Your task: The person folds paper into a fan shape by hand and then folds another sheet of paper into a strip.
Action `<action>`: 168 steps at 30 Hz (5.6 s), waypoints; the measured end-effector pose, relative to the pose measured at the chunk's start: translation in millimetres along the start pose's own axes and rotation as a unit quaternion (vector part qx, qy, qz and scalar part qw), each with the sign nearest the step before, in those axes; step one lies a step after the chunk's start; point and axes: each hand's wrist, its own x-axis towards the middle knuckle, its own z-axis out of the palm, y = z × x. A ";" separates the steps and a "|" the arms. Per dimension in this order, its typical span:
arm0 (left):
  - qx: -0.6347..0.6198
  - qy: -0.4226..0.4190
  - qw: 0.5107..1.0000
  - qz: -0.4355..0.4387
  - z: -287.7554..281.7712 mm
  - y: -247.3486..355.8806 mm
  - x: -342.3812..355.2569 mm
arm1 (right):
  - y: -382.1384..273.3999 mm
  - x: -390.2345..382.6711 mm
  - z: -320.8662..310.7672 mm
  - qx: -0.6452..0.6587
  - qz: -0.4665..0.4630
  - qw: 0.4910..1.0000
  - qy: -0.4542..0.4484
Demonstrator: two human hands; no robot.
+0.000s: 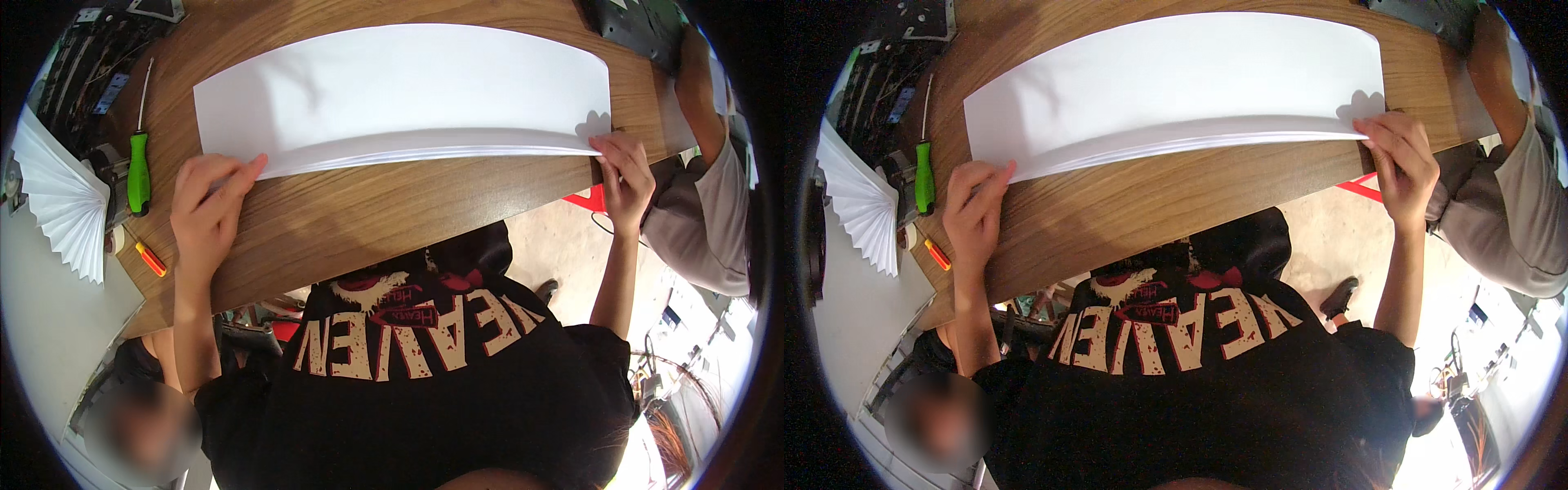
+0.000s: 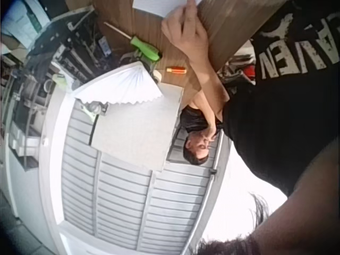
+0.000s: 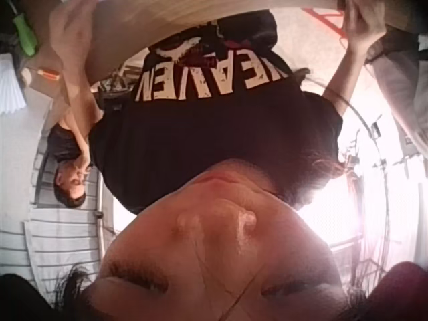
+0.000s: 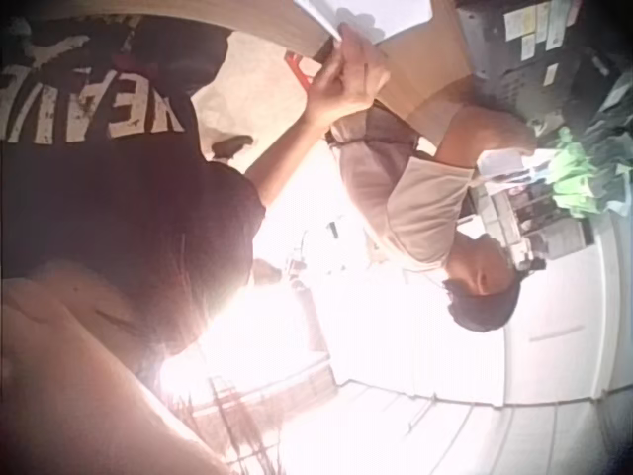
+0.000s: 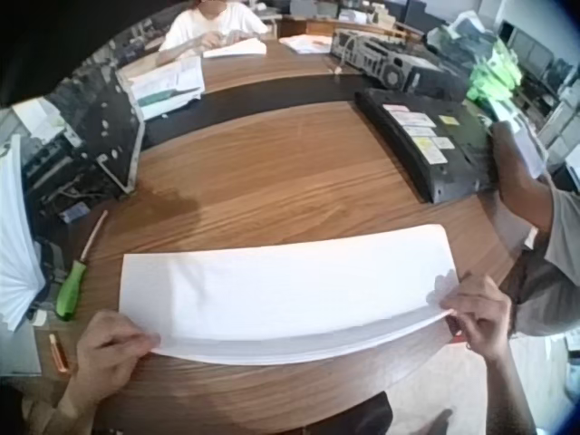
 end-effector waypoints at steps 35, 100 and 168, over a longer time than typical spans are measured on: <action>-0.094 0.039 0.938 -0.332 0.8 -15.9 21.1 | 8.9 31.4 0.7 0.112 0.251 0.958 -0.079; 0.227 -0.139 0.963 -0.041 27.6 65.9 48.7 | -102.8 43.6 37.8 -0.288 -0.069 0.937 -0.186; 0.117 0.106 0.973 0.168 35.0 40.5 67.0 | -101.7 69.0 75.0 -0.070 -0.178 0.974 0.125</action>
